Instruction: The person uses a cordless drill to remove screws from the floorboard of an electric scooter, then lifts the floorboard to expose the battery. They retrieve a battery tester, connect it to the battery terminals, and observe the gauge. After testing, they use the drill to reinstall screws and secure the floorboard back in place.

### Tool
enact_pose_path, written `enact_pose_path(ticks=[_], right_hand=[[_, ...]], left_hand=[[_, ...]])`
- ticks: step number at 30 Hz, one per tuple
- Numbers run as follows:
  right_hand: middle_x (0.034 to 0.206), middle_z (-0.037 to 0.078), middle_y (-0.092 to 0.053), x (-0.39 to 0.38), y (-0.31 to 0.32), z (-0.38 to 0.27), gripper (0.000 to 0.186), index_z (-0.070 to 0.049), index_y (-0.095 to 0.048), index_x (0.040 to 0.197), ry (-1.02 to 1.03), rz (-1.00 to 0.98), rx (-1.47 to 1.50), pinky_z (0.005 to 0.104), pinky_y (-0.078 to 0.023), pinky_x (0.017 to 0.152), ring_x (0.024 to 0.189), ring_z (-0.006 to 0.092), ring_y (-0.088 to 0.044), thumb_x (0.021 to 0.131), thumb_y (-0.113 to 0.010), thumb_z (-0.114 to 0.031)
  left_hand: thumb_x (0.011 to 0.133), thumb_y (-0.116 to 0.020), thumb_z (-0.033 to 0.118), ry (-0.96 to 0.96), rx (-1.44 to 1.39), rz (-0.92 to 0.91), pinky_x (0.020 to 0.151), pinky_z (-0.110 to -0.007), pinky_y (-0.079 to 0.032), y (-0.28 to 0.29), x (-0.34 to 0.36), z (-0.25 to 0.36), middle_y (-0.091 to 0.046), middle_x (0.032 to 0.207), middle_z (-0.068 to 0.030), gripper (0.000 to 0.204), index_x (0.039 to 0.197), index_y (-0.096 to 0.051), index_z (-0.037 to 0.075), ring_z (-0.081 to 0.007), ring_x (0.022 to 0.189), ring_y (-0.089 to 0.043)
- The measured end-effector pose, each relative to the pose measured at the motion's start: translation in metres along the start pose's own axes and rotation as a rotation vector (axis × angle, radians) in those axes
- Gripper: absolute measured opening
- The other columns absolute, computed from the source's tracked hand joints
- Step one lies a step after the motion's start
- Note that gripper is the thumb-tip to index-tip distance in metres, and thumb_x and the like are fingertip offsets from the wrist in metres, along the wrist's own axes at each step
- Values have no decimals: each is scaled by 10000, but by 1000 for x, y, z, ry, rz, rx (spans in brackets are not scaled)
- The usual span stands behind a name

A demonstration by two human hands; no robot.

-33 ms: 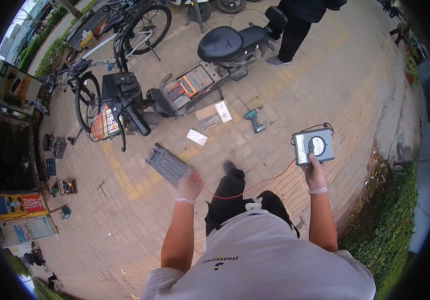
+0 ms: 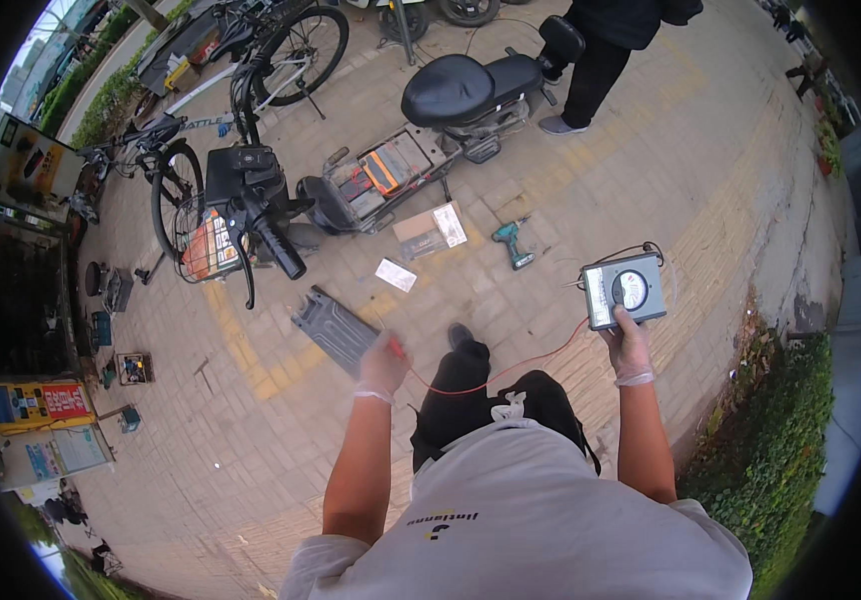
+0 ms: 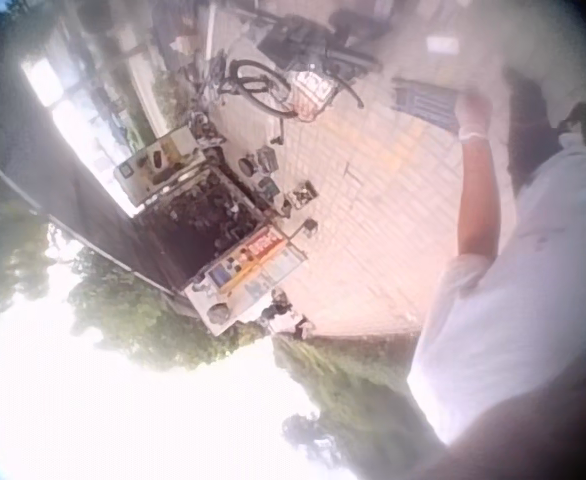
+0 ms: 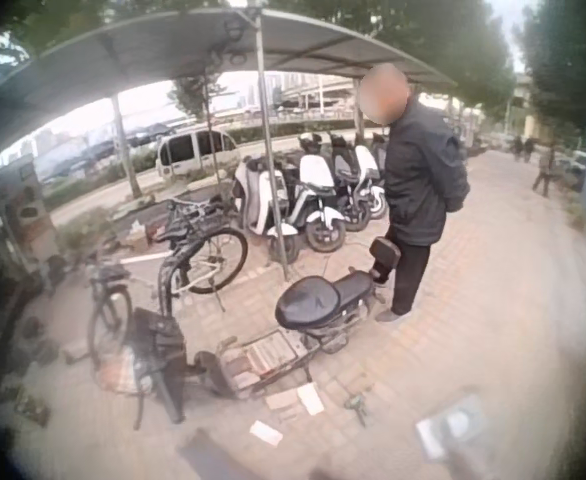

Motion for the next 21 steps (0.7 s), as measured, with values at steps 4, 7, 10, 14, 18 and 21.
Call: enact_pose_path(ticks=[4,7,10,14,18,21], right_hand=[[1233,112,-629,50,-111,-39,548,6,-501,1335,50,-144,-231,393,-604,867,1049,221,-678,862,-752,-111],[1249,98,-618,107,-174,-49,599,16,-503,1343,126,-246,-384,355,-529,947,1065,193,-642,821,-781,-75],[1271,94,-609,170,-247,-26,656,13,-488,1376,118,-458,-529,340,-474,991,1097,191,-611,794,-788,-37],[1295,104,-597,239,-356,34,705,0,-473,1404,-22,-752,-686,364,-456,1043,1156,216,-597,767,-774,-3],[1347,122,-562,266,-431,72,778,14,-429,1441,-87,-1036,-792,367,-442,1065,1200,229,-576,737,-759,36],[1359,114,-556,262,-470,92,832,4,-398,1471,-168,-1171,-840,359,-433,1079,1220,237,-570,715,-731,100]], left_hand=[[992,-582,194,-109,218,-49,731,-333,-538,-46,58,47,-668,1006,-35,215,1174,-616,84,-178,845,-627],[989,-575,158,-126,264,194,633,-306,-520,-45,83,79,-692,1004,-70,247,1223,-601,84,-170,751,-610],[996,-574,144,-6,-247,376,613,-316,-478,-46,88,76,-690,967,-112,298,1291,-560,104,-166,690,-563],[889,-666,50,-104,-293,547,579,-311,-515,-70,76,99,-704,935,-114,770,1569,-306,78,-155,639,-605],[959,-510,91,-42,-104,627,471,-314,-467,-102,66,116,-652,833,-127,715,1616,-250,199,-183,526,-562],[958,-543,136,-75,67,607,513,-314,-522,-117,71,129,-673,848,-112,511,1468,-513,145,-185,585,-636]])
Point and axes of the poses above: each hand's wrist, its own x-axis towards the middle knuckle, its own y-axis out of the back of the hand, z = x × y, the point moved 10 cm from there along x, towards the middle knuckle
